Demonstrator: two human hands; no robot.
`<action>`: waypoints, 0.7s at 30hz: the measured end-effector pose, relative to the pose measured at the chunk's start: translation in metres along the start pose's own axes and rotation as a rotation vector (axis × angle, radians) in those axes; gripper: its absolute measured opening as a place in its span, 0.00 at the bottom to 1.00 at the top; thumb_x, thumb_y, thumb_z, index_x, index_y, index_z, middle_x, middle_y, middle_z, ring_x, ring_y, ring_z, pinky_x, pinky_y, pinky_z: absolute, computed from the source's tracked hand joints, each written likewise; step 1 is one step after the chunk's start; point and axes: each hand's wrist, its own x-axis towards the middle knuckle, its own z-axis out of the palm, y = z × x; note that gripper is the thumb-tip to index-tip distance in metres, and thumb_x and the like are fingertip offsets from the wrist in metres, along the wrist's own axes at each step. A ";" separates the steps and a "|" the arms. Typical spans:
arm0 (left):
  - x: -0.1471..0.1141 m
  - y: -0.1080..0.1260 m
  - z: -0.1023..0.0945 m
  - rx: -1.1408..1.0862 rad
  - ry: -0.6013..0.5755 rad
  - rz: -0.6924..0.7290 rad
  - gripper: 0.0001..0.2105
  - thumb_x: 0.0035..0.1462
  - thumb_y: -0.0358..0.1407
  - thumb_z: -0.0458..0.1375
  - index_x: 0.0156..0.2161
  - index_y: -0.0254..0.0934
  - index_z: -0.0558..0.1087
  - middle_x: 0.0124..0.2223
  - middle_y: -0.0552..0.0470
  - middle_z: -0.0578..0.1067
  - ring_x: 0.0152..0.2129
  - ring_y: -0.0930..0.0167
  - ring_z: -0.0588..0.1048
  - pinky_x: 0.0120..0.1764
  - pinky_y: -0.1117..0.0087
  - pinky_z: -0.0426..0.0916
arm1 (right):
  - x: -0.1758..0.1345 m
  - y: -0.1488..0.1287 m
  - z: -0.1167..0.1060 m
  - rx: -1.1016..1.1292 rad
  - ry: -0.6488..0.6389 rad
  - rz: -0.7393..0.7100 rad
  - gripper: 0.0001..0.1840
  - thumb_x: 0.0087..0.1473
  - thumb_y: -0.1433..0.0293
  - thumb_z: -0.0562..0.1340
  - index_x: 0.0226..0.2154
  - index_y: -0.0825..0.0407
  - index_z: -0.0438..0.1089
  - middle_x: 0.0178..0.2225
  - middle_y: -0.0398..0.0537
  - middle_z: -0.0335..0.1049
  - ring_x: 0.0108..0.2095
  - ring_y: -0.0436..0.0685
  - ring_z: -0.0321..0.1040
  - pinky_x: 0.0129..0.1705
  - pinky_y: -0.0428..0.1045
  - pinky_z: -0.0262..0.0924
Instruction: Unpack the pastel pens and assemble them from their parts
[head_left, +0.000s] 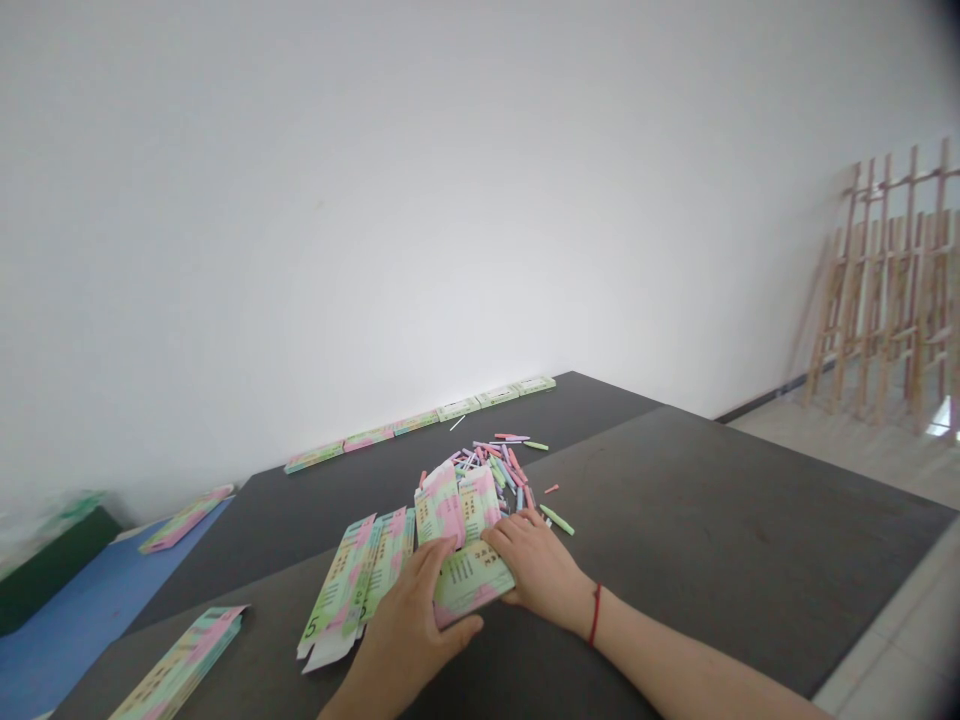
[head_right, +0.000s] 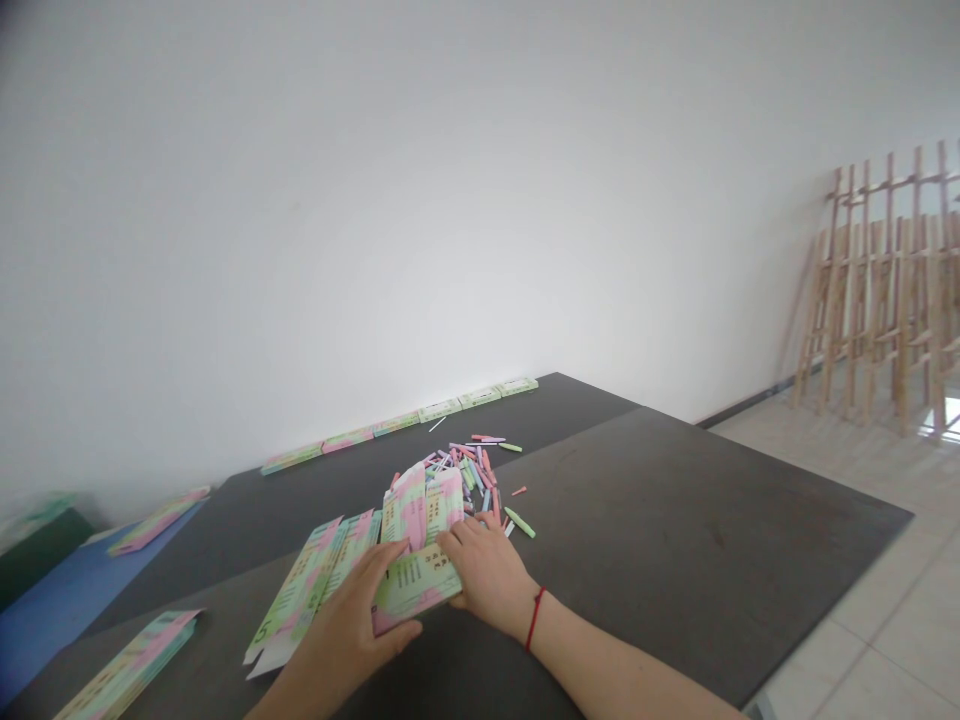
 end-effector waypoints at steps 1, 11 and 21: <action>0.000 0.000 0.001 0.038 -0.040 -0.026 0.33 0.42 0.38 0.63 0.56 0.40 0.63 0.57 0.45 0.66 0.55 0.58 0.63 0.56 0.58 0.55 | 0.000 0.000 0.001 0.001 -0.004 -0.005 0.28 0.41 0.63 0.67 0.45 0.52 0.62 0.42 0.51 0.65 0.44 0.62 0.61 0.51 0.56 0.46; 0.002 -0.011 0.003 0.244 -0.140 -0.031 0.29 0.45 0.38 0.59 0.55 0.38 0.63 0.56 0.45 0.68 0.53 0.61 0.66 0.54 0.61 0.57 | -0.009 0.010 0.003 0.086 0.006 -0.074 0.41 0.37 0.52 0.68 0.51 0.52 0.60 0.44 0.52 0.66 0.47 0.64 0.61 0.58 0.61 0.37; 0.031 -0.044 -0.007 0.469 -0.032 0.054 0.26 0.49 0.37 0.55 0.55 0.34 0.62 0.56 0.41 0.68 0.54 0.60 0.64 0.55 0.60 0.56 | 0.049 0.016 -0.004 -0.098 0.051 -0.178 0.34 0.45 0.56 0.65 0.51 0.55 0.60 0.44 0.56 0.66 0.47 0.64 0.62 0.57 0.61 0.41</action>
